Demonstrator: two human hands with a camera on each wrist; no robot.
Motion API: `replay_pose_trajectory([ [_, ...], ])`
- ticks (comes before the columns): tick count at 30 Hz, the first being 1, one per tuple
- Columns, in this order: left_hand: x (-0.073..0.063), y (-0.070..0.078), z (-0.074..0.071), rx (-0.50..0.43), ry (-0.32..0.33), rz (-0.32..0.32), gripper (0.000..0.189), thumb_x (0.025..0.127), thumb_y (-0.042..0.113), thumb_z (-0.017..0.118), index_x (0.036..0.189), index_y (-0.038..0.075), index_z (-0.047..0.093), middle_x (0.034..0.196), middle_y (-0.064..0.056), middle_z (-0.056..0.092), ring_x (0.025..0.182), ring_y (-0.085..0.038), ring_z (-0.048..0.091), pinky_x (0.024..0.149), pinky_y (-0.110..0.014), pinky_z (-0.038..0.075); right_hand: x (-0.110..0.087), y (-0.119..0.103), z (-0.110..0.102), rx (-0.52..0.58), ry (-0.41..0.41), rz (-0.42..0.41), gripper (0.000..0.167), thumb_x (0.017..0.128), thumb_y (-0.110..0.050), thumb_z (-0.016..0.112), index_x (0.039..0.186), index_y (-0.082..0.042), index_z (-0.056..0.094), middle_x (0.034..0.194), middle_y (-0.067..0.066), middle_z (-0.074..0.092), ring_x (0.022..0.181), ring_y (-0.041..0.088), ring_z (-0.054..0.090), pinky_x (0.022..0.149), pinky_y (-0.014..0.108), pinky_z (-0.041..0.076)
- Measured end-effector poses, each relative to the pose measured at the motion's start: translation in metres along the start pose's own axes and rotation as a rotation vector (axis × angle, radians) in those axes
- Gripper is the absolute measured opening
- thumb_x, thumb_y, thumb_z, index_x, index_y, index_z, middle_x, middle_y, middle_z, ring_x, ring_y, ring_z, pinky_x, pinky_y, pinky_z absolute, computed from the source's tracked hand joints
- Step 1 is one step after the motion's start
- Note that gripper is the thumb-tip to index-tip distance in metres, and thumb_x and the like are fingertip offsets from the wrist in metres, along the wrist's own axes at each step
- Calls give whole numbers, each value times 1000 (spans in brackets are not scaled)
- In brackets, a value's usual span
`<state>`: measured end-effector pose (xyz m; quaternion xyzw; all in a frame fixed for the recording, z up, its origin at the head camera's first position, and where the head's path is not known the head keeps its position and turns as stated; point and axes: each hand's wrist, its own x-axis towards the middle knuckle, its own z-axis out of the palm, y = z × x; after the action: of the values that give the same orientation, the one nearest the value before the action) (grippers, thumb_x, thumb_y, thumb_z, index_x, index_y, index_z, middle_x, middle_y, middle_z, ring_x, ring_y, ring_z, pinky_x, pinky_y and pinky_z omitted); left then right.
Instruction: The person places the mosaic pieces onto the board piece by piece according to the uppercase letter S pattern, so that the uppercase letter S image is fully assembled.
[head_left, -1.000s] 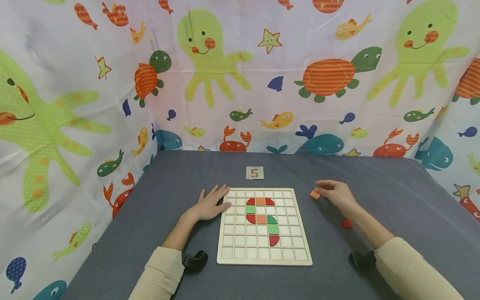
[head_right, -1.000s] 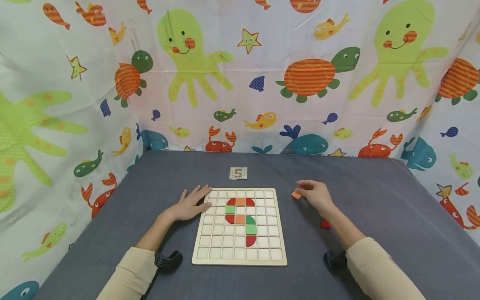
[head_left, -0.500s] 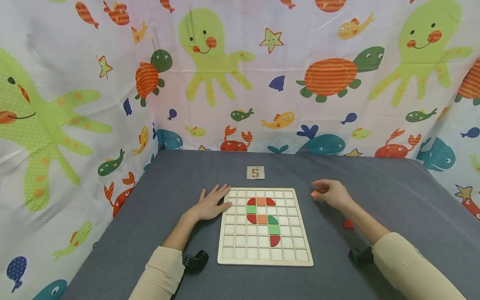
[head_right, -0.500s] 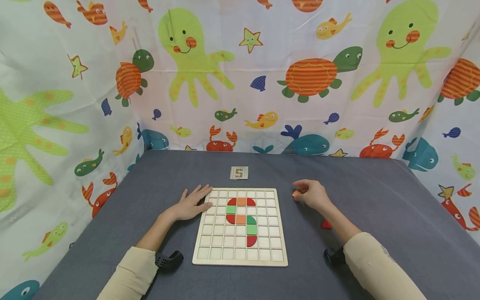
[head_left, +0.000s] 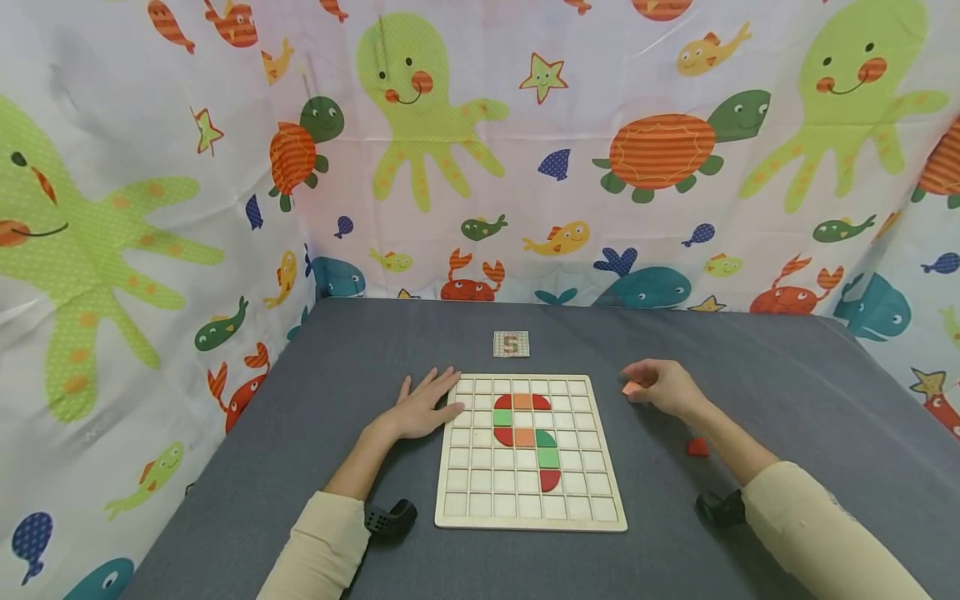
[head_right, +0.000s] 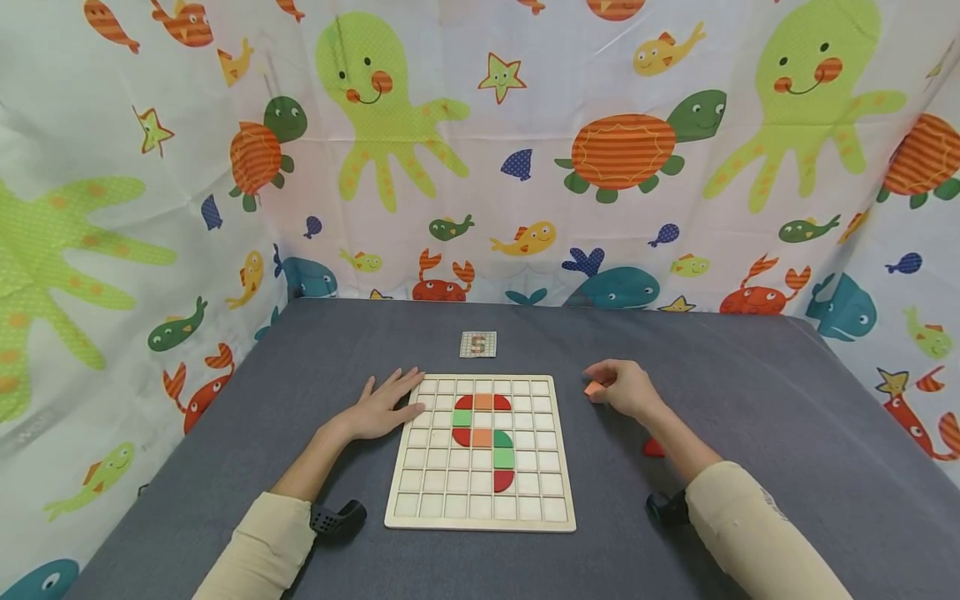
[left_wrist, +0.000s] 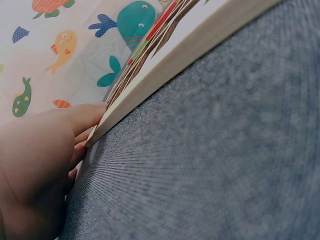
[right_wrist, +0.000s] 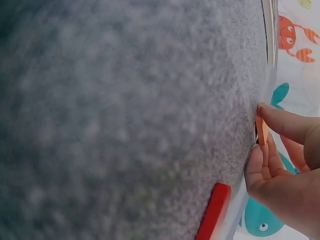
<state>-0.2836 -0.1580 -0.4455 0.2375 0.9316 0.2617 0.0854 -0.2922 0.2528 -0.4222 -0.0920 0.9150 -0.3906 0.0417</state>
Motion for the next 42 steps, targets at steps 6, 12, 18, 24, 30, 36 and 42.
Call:
replay_pose_trajectory([
  [6,0,1,0,-1,2,0,64,100,38,48,151,6,26,155,-14,21,143,-35,7,106,-62,-8,-2,0,-1,-2,-3,18,36,83,-2,72,116,7,62,106,21,61,92,30,55,70,35,47],
  [12,-1,2,-1,-5,-1,-2,64,100,38,48,151,6,26,155,-14,21,143,-35,7,106,-62,-8,-3,2,-2,4,8,21,32,85,-5,71,114,7,64,99,17,63,86,27,57,67,33,48],
  [18,-1,3,-1,-1,0,-5,64,100,39,48,151,6,26,155,-14,21,143,-35,7,107,-61,-8,-8,-6,0,94,10,48,32,89,-10,69,115,7,64,95,14,67,80,21,62,67,32,52],
  [24,-1,3,-1,5,-1,-5,64,100,38,47,151,6,26,155,-14,21,143,-35,7,106,-62,-8,-13,-16,7,135,-13,43,35,88,-13,70,116,6,64,97,12,67,80,23,61,68,34,51],
  [30,-2,4,-1,0,0,-6,64,100,37,48,151,5,27,155,-15,21,143,-36,7,106,-62,-8,-16,-27,19,163,-49,63,34,89,-16,69,117,4,65,97,9,68,84,22,61,74,36,49],
  [36,-2,4,-1,-5,0,-4,64,100,37,48,151,5,27,155,-15,21,143,-36,7,106,-63,-8,-19,-35,28,191,-81,48,34,87,-20,72,114,1,67,97,7,68,88,23,58,75,35,49],
  [42,-1,5,-1,0,2,0,64,100,37,48,151,5,27,155,-15,21,143,-36,7,106,-63,-8,-22,-40,34,197,-99,12,35,87,-20,73,114,1,68,99,7,67,93,23,56,77,35,49],
])
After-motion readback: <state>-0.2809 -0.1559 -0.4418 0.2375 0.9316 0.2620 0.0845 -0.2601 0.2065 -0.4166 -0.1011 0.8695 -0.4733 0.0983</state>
